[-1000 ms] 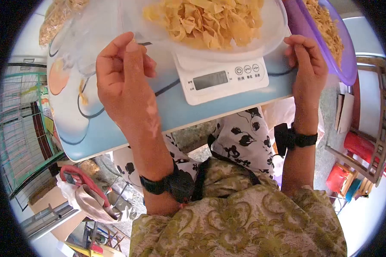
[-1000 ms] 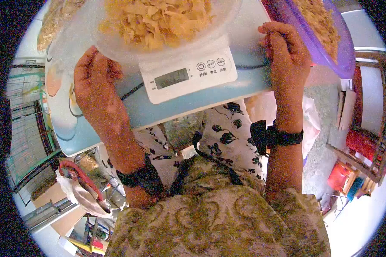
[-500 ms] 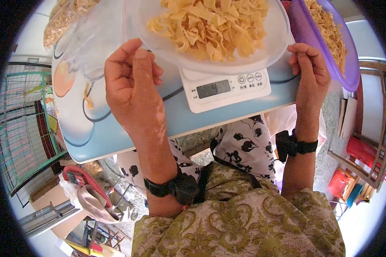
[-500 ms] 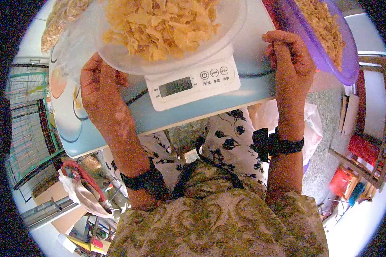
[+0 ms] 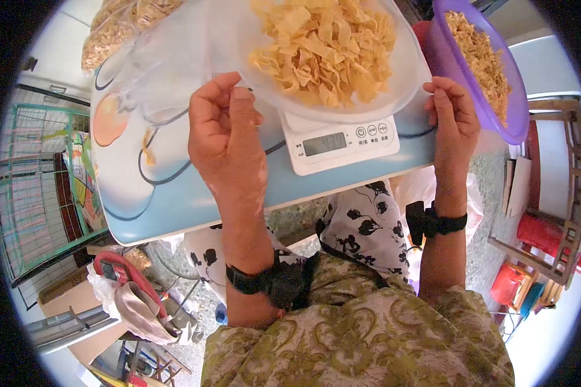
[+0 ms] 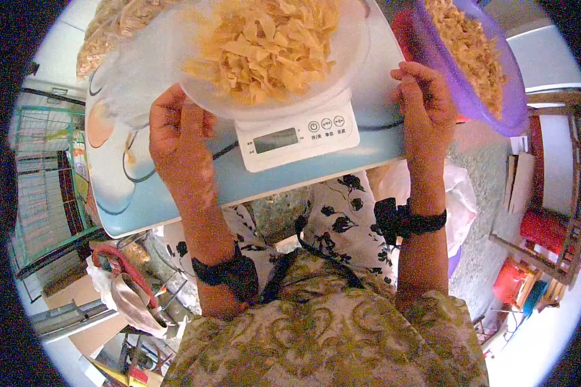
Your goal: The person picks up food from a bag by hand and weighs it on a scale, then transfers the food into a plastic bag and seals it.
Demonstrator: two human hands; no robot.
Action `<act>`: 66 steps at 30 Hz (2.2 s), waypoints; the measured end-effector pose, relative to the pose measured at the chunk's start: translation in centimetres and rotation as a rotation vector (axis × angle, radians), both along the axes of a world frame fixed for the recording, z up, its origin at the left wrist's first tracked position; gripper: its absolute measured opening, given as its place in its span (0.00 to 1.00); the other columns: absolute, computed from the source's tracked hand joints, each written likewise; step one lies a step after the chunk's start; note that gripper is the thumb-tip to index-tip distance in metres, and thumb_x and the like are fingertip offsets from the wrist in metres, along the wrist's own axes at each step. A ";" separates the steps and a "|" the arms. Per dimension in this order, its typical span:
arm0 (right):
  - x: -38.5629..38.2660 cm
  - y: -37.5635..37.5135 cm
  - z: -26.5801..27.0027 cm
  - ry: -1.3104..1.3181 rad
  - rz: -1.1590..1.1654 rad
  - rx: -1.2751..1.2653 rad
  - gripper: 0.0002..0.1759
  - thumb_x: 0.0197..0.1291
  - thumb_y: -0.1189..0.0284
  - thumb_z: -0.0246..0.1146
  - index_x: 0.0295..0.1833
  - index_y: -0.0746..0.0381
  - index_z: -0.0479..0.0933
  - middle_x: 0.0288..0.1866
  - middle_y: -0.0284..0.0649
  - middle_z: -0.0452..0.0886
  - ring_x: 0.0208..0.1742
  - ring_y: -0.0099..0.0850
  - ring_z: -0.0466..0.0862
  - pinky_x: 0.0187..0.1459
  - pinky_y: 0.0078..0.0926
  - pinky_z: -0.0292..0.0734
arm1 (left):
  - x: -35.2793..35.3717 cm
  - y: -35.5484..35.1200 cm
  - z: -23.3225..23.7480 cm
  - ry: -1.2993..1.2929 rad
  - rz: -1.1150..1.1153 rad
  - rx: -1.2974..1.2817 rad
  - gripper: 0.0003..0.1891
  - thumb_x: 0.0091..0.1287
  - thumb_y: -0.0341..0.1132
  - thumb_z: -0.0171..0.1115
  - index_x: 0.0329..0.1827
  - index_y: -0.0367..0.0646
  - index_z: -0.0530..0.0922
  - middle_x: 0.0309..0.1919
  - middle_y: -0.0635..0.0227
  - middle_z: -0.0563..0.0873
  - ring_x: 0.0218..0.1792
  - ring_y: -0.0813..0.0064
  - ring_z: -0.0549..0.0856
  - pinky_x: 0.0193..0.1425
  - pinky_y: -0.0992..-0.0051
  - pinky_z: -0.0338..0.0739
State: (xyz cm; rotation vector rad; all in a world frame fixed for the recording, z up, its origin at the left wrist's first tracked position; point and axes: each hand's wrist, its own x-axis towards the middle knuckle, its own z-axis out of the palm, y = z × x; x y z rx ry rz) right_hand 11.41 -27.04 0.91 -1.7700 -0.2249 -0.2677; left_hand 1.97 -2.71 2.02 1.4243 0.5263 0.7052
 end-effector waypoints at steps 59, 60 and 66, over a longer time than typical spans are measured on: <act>-15.7 -23.3 -19.4 0.181 0.432 -1.360 0.07 0.42 0.77 0.62 0.22 0.68 0.72 0.20 0.47 0.78 0.30 0.51 0.81 0.35 0.40 0.76 | 0.2 -0.6 -0.2 -0.057 -0.024 0.015 0.08 0.71 0.29 0.57 0.49 0.34 0.73 0.31 0.73 0.79 0.27 0.90 0.72 0.30 0.88 0.66; -15.6 -24.1 -19.5 0.179 0.430 -1.362 0.07 0.42 0.77 0.62 0.22 0.68 0.72 0.20 0.47 0.78 0.30 0.51 0.81 0.35 0.40 0.76 | 0.3 -0.7 -0.1 -0.053 -0.017 -0.005 0.08 0.71 0.29 0.56 0.48 0.34 0.73 0.31 0.74 0.79 0.28 0.89 0.72 0.31 0.88 0.66; -14.5 -24.0 -17.8 0.444 0.007 -0.983 0.25 0.51 0.73 0.64 0.57 0.67 0.71 0.49 0.50 0.80 0.52 0.50 0.78 0.56 0.38 0.73 | -0.1 -0.3 -0.5 -0.026 -0.063 0.063 0.08 0.70 0.28 0.57 0.49 0.35 0.73 0.31 0.73 0.79 0.29 0.89 0.73 0.32 0.88 0.67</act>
